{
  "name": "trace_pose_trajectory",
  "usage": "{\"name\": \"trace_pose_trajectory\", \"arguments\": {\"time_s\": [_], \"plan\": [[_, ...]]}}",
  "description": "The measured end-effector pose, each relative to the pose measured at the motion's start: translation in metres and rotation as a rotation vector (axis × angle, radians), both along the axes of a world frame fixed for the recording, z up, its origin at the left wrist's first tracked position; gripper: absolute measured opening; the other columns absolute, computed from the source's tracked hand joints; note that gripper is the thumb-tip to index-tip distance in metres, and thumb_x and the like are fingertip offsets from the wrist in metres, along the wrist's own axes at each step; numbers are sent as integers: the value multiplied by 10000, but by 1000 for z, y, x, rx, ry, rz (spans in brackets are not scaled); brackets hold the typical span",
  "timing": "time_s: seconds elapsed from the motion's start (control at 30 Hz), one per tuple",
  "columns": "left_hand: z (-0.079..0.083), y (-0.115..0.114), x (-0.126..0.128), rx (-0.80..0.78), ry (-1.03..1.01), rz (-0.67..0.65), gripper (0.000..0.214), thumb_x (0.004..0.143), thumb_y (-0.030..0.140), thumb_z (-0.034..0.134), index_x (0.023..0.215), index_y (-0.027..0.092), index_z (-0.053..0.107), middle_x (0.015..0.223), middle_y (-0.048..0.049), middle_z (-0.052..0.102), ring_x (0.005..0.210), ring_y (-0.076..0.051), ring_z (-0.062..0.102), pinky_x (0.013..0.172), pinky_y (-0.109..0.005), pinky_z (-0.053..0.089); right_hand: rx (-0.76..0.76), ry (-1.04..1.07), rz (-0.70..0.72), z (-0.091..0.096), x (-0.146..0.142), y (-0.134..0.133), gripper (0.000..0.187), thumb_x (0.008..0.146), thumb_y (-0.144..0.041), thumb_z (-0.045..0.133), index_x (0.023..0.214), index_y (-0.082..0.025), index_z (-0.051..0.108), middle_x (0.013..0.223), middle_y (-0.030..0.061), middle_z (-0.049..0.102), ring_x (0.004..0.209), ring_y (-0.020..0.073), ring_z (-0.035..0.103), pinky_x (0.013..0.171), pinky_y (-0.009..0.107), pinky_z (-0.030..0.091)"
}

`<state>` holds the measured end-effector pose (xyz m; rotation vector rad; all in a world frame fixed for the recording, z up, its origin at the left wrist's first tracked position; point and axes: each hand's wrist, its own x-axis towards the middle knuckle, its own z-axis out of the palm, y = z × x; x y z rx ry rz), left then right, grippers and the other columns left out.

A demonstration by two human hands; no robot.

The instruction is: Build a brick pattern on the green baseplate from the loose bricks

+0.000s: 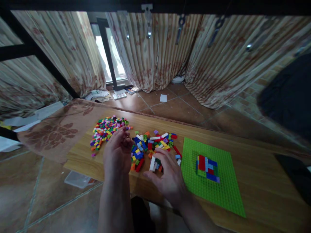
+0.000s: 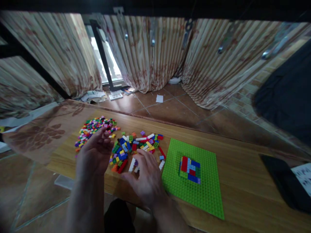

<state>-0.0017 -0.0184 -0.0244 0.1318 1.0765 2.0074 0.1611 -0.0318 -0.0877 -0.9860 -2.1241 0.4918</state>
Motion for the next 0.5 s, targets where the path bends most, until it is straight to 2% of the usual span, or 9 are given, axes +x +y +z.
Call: {"name": "trace_pose_trajectory", "arguments": {"time_s": [0.07,0.13,0.2,0.27,0.37,0.5], "plan": [[-1,3,13,-58,163,-178,149,701,204,751,815,124,696,697,-7,648,529,-51,547,504,-137,433,-79,99,-45,6,9,4,419,778,-366,714,1135,-217,555,1121,85,659,1039,232,630,885,383,526],[-4,4,29,-78,310,-420,182,672,230,788,796,119,715,713,-28,664,576,-80,570,538,-160,443,-117,162,-114,13,21,9,406,767,-335,723,1127,-236,564,1030,50,678,916,209,664,798,350,548],[-9,5,46,-51,418,-658,165,681,241,785,776,121,724,713,-35,666,620,-106,583,569,-180,444,-102,188,-169,20,33,14,376,769,-312,721,1110,-244,577,988,39,680,857,196,669,755,334,549],[-13,7,61,-30,496,-831,141,716,250,754,790,132,731,725,-39,671,648,-124,589,583,-195,441,-65,192,-206,25,46,18,342,785,-288,702,1101,-242,582,970,35,676,833,184,663,745,323,544],[-17,9,80,-40,556,-964,141,738,241,724,845,151,738,762,-45,690,662,-139,598,593,-215,441,-36,172,-233,28,64,22,310,807,-270,673,1099,-228,579,933,26,664,796,165,644,740,308,534],[-15,12,99,-49,562,-997,143,675,206,757,801,141,736,731,-48,692,660,-147,605,590,-219,438,-45,122,-232,29,81,21,278,827,-261,640,1095,-218,581,889,26,635,753,158,610,717,309,523]]}}
